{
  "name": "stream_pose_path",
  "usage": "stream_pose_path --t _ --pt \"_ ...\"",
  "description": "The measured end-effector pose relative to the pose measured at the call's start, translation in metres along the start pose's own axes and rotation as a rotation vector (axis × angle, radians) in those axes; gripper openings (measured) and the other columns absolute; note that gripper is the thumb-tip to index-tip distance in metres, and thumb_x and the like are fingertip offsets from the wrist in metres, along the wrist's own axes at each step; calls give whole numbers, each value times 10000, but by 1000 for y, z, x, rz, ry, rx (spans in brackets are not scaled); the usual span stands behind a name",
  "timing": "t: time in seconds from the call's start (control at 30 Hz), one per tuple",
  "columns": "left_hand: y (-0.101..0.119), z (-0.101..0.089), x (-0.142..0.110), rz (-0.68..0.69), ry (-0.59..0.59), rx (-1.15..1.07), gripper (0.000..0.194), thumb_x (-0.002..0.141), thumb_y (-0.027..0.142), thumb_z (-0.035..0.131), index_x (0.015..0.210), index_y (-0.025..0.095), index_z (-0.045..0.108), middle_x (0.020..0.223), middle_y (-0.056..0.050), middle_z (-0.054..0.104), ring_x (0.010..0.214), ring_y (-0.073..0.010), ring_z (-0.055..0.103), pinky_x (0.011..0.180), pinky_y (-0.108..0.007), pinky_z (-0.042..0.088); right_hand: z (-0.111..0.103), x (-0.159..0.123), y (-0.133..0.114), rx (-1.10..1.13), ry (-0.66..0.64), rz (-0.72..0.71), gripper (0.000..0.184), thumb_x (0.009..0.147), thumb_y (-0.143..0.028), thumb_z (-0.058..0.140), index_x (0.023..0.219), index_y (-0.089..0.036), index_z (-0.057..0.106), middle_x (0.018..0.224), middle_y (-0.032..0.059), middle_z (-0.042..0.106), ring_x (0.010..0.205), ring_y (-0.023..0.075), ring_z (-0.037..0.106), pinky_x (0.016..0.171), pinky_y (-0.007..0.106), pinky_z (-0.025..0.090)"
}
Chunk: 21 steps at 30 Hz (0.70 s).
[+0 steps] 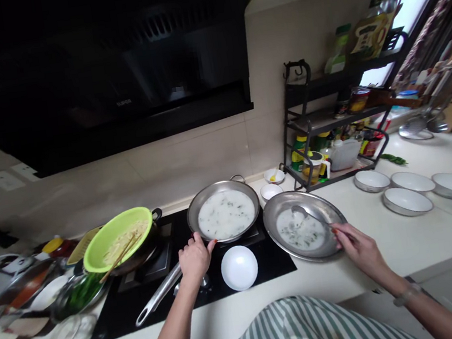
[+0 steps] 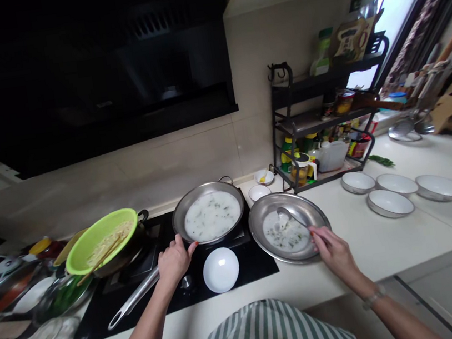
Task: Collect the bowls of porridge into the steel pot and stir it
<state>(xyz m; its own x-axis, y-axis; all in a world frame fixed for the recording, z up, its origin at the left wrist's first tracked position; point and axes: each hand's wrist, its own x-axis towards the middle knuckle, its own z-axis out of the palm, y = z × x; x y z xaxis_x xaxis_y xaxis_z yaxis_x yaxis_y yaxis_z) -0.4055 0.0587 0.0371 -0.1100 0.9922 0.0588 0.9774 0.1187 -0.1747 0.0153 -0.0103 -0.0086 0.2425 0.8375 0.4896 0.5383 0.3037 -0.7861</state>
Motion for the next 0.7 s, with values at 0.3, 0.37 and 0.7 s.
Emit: stream_pose_path --t 0.3,0.37,0.7 --pt "1 -2 -1 -4 13 -24 620 916 609 301 1196 89 491 999 -190 644 878 -301 651 769 -378 417 -4 -4 7 50 143 155 211 771 -352 624 888 -183 667 673 63 698 513 189 639 521 322 553" --pt "2 -2 -1 -5 7 -29 626 916 611 302 1206 88 485 1001 -190 643 882 -301 650 775 -378 417 1 10 2 247 350 399 233 715 -382 670 828 -181 633 568 38 651 427 182 585 413 312 501" --pt "3 0 2 -30 -5 -56 621 904 622 342 1201 98 492 992 -182 644 895 -303 651 788 -381 410 67 75 -79 568 116 328 285 713 -412 714 891 -203 638 543 10 612 506 186 604 482 294 493"
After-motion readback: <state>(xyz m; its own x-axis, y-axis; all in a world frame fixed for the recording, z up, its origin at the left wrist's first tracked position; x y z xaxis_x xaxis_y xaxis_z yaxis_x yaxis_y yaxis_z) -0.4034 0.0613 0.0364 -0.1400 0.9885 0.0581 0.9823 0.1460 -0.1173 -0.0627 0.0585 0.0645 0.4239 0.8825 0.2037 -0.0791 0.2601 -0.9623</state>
